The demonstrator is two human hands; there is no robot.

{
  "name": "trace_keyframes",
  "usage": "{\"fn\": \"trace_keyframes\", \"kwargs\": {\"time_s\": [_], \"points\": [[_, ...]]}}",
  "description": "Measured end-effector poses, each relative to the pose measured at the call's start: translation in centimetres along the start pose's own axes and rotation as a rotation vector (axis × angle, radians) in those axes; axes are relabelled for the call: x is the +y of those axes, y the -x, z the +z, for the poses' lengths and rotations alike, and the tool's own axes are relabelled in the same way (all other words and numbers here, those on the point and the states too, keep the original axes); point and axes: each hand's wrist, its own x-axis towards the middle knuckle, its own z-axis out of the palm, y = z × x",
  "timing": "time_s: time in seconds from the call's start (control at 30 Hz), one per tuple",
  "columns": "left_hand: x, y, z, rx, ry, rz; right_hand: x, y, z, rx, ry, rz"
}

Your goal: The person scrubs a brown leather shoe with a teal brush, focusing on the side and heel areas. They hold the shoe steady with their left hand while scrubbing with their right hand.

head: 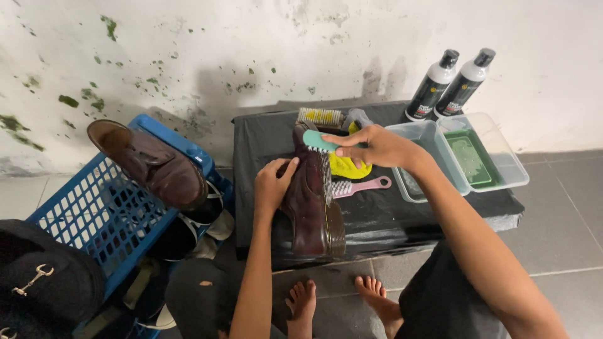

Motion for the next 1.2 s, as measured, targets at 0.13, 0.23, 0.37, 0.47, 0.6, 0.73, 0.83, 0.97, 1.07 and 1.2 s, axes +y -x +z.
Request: {"fn": "trace_keyframes", "kwargs": {"time_s": [0.13,0.23,0.37,0.47,0.6,0.73,0.83,0.97,1.07,1.2], "points": [[-0.4,-0.2,0.1,-0.008,0.031,-0.022,-0.3,0.0,-0.2,0.001,0.027,0.012],[-0.1,-0.3,0.1,-0.001,0.008,-0.025,-1.1,0.0,-0.3,0.017,0.064,0.011],[-0.4,-0.1,0.2,-0.015,0.008,-0.029,-0.9,0.0,-0.1,0.024,0.054,0.013],[-0.2,-0.3,0.1,-0.012,0.013,-0.017,-1.3,0.2,-0.4,0.023,0.056,0.006],[0.1,-0.3,0.1,-0.023,0.023,-0.062,-1.3,0.0,-0.3,0.014,0.061,0.0],[0.0,-0.6,0.1,-0.024,0.012,-0.07,-1.2,-0.3,-0.2,0.014,0.059,0.008],[0.2,-0.3,0.1,-0.006,0.024,-0.034,-0.6,-0.1,0.0,0.038,0.058,-0.022],[-0.3,-0.2,0.2,0.01,0.018,-0.016,-0.5,0.2,0.2,0.041,0.047,-0.042],[-0.4,0.0,0.3,0.016,0.01,-0.002,-0.6,0.6,0.6,0.058,0.044,-0.056],[-0.2,-0.4,0.2,0.016,0.022,0.01,0.0,0.6,0.6,0.06,0.056,-0.068]]}}
